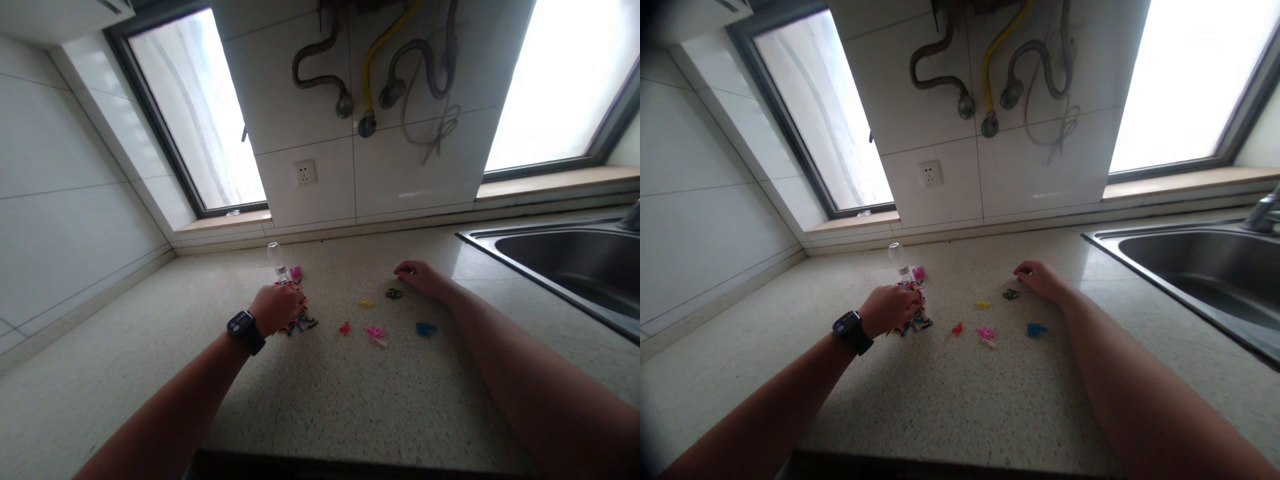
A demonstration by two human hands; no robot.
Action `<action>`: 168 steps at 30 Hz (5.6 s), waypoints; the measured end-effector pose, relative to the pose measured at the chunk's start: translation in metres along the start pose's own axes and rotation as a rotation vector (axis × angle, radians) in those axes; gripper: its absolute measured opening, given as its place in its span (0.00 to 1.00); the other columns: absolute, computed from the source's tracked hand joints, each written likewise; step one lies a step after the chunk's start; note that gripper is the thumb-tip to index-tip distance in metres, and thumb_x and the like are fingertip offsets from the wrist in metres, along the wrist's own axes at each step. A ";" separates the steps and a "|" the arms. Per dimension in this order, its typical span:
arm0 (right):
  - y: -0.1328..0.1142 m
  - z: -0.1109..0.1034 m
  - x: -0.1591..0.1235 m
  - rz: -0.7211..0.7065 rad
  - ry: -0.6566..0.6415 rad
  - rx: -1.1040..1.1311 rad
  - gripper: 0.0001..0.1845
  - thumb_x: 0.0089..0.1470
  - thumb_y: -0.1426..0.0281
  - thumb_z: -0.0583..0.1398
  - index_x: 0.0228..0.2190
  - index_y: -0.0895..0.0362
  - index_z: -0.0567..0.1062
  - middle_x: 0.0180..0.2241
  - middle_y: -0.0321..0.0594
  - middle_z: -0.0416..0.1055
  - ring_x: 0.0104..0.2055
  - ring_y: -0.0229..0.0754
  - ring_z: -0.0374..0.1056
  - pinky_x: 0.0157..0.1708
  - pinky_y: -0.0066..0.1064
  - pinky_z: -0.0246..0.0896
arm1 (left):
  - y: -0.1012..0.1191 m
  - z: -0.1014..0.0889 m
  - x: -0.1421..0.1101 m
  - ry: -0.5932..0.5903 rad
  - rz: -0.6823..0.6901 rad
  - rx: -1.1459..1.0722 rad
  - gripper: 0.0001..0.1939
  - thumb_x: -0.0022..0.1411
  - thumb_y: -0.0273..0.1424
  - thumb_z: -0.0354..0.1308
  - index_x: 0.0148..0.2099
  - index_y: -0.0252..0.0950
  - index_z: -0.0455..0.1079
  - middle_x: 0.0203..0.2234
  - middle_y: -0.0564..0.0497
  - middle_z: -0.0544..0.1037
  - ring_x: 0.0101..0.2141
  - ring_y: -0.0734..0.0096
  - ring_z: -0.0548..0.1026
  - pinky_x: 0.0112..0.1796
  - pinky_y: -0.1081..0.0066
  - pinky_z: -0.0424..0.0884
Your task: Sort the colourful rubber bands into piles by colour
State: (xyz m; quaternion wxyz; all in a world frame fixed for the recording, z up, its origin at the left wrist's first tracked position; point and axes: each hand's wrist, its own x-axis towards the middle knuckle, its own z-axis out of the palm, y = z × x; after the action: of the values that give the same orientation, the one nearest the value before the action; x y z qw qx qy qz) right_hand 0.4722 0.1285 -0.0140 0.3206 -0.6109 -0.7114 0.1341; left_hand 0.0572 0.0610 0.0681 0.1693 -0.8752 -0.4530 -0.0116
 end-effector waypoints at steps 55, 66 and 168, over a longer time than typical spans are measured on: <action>-0.024 -0.005 -0.007 0.090 -0.007 -0.062 0.12 0.52 0.68 0.58 0.36 0.53 0.81 0.33 0.38 0.79 0.34 0.41 0.72 0.36 0.29 0.62 | 0.088 0.014 0.019 0.195 0.235 -0.704 0.19 0.70 0.28 0.44 0.58 0.37 0.69 0.56 0.45 0.73 0.57 0.65 0.69 0.59 0.57 0.64; -0.098 -0.015 -0.031 -0.345 -0.192 -0.041 0.19 0.52 0.69 0.61 0.47 0.55 0.77 0.43 0.42 0.77 0.39 0.42 0.71 0.39 0.30 0.63 | 0.081 0.011 0.001 0.334 0.088 -0.777 0.15 0.70 0.28 0.43 0.46 0.37 0.72 0.42 0.47 0.77 0.46 0.65 0.71 0.50 0.62 0.67; -0.036 0.001 -0.008 -0.135 0.250 0.030 0.11 0.53 0.75 0.57 0.34 0.58 0.79 0.38 0.42 0.69 0.31 0.37 0.65 0.38 0.31 0.61 | 0.006 0.002 -0.008 -0.055 0.115 -0.526 0.12 0.63 0.41 0.56 0.38 0.39 0.76 0.27 0.53 0.77 0.28 0.73 0.71 0.30 0.73 0.60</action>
State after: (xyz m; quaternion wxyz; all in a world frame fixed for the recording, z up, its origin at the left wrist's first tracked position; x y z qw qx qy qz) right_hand 0.4439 0.1134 0.0035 0.4241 -0.5689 -0.7032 0.0455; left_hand 0.0573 0.0523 0.0627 -0.0759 -0.9134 -0.3884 -0.0953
